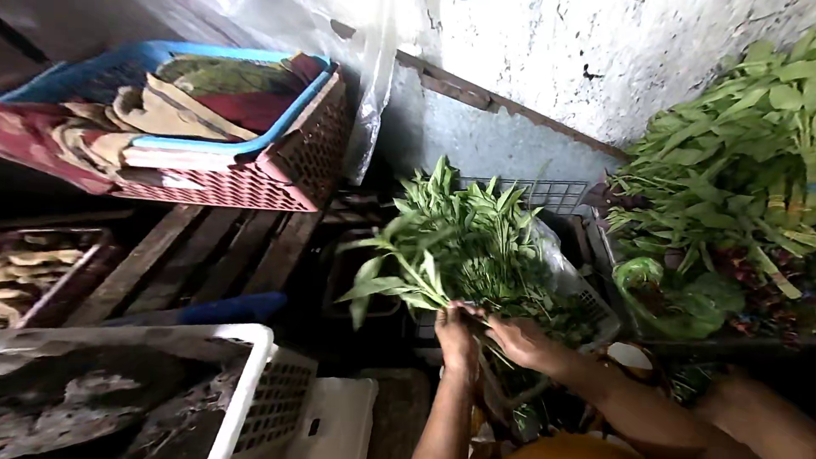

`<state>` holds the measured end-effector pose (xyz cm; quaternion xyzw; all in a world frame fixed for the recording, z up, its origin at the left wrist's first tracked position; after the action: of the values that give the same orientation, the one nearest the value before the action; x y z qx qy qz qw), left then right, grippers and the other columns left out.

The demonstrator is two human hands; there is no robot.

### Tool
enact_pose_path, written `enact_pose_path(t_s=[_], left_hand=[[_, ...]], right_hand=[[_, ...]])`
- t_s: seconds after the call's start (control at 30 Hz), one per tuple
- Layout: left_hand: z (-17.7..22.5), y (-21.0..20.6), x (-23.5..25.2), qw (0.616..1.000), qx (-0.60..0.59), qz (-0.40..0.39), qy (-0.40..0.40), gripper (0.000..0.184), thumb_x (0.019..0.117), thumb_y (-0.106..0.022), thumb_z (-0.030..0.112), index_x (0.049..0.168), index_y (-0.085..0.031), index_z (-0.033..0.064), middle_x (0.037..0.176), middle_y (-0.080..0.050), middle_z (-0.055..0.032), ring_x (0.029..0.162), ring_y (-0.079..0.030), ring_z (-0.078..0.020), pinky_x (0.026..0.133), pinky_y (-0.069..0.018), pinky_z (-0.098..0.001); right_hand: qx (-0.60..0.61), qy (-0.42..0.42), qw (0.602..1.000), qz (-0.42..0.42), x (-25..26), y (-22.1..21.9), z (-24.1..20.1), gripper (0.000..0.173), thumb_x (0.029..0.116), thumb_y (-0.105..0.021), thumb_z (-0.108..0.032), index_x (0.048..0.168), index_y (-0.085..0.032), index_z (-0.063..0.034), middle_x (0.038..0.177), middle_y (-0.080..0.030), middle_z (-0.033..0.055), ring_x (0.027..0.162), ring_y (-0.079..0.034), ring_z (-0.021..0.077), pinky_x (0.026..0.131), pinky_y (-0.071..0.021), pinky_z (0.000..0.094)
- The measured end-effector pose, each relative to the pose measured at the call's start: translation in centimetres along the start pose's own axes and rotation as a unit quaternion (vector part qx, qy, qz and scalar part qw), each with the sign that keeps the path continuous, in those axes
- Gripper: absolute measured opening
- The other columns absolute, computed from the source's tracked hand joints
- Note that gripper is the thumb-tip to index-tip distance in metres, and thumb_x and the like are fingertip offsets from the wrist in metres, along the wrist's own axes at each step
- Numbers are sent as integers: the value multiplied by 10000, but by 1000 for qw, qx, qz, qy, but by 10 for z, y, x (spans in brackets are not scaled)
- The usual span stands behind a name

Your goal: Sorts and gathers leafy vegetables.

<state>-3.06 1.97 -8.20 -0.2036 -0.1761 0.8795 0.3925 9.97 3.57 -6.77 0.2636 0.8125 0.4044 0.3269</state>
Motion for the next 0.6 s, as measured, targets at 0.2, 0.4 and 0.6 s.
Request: enact_pose_path(t_s=[0.2,0.4,0.6], left_hand=[[78,67,46,986,14,131,-102,270,1138,-291,298,1008,-469,142,618,-446,72,478,-470,-66,457,-468,-249],[47,80,43,989,-3,147,2,251,1084,-495,231,846,-513,154,521,-402,82,395,-393,-43,391,-395,-208],[9,74,30,988,3,136,69,249,1082,-482,183,839,-512,136,519,-385,67,385,-363,-47,375,-356,-199]], right_hand=[[-20,-12,991,-131,26,-17,83,583,987,-617,-537,1254,-652,-20,1246,-657,261,1231,-585,474,1046,-399,728],[102,-243,962,77,97,35,139,411,1085,-448,-263,1384,-575,-10,1411,-589,211,1335,-560,349,1121,-449,519],[66,-335,938,51,127,8,175,540,1012,-562,-256,1491,-479,-21,1484,-517,245,1338,-539,423,1069,-456,622]])
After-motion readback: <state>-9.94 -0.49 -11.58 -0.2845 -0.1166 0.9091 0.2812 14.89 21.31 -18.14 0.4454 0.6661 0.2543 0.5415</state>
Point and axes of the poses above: each hand's wrist, its own x-axis towards the middle knuckle, its own y-axis out of the back of the hand, z = x × y, the point moved 6 cm from there along x, towards the middle knuckle
